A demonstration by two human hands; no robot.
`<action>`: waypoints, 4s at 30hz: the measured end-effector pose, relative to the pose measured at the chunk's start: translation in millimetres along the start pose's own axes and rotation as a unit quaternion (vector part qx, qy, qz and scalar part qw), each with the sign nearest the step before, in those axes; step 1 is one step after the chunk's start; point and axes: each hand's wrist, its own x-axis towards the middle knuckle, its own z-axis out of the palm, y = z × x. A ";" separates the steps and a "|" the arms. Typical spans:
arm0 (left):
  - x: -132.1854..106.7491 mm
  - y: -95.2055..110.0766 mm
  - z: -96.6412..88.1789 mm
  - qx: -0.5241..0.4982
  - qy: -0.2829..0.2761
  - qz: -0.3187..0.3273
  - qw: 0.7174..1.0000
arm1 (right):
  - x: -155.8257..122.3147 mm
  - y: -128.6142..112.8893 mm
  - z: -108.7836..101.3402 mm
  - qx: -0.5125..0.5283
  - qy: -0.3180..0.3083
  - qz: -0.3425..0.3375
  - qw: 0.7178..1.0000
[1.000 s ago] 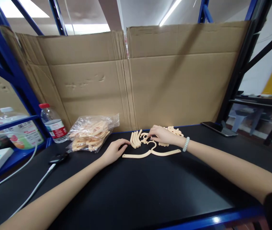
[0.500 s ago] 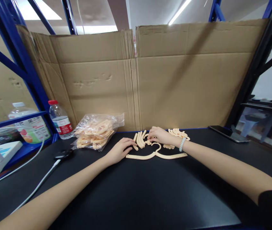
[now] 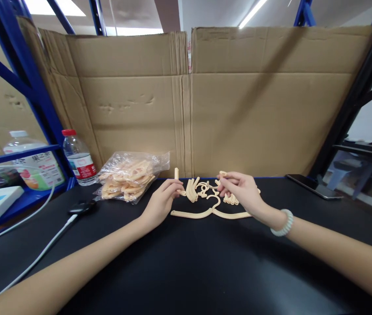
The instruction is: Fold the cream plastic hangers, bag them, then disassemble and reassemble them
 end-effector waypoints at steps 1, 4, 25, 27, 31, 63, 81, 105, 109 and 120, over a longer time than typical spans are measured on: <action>0.1 8.8 0.2 -0.009 0.007 0.000 1.000 | -9.9 -4.1 0.5 0.055 -0.009 0.040 0.998; -1.6 35.1 4.2 -0.102 0.007 -0.023 0.994 | -36.3 -11.4 4.2 0.179 -0.034 0.133 0.974; -12.7 61.8 33.0 -0.472 0.033 -0.305 0.827 | -56.1 -2.8 19.8 0.287 -0.066 0.217 0.931; -13.1 62.8 32.4 -0.464 0.018 -0.307 0.830 | -56.0 -3.5 20.1 0.289 -0.078 0.214 0.930; -15.4 64.3 31.0 -0.450 0.003 -0.256 0.855 | -55.2 -5.8 19.5 0.303 -0.110 0.223 0.920; -18.5 75.6 32.5 -0.429 -0.017 -0.308 0.849 | -59.8 -15.8 28.5 0.243 -0.136 0.197 0.940; -19.6 77.0 31.8 -0.434 -0.015 -0.372 0.820 | 3.1 45.7 -35.4 -0.312 -0.197 -0.138 0.919; -19.3 74.1 30.4 -0.463 -0.020 -0.374 0.803 | -36.5 -9.6 -0.4 0.288 0.045 0.216 0.932; -20.2 72.4 30.8 -0.482 -0.018 -0.369 0.794 | -44.7 -13.9 8.9 0.327 -0.045 0.256 0.908; -18.7 71.0 29.0 -0.504 -0.054 -0.321 0.800 | -53.1 -12.1 17.6 0.243 -0.149 0.196 0.938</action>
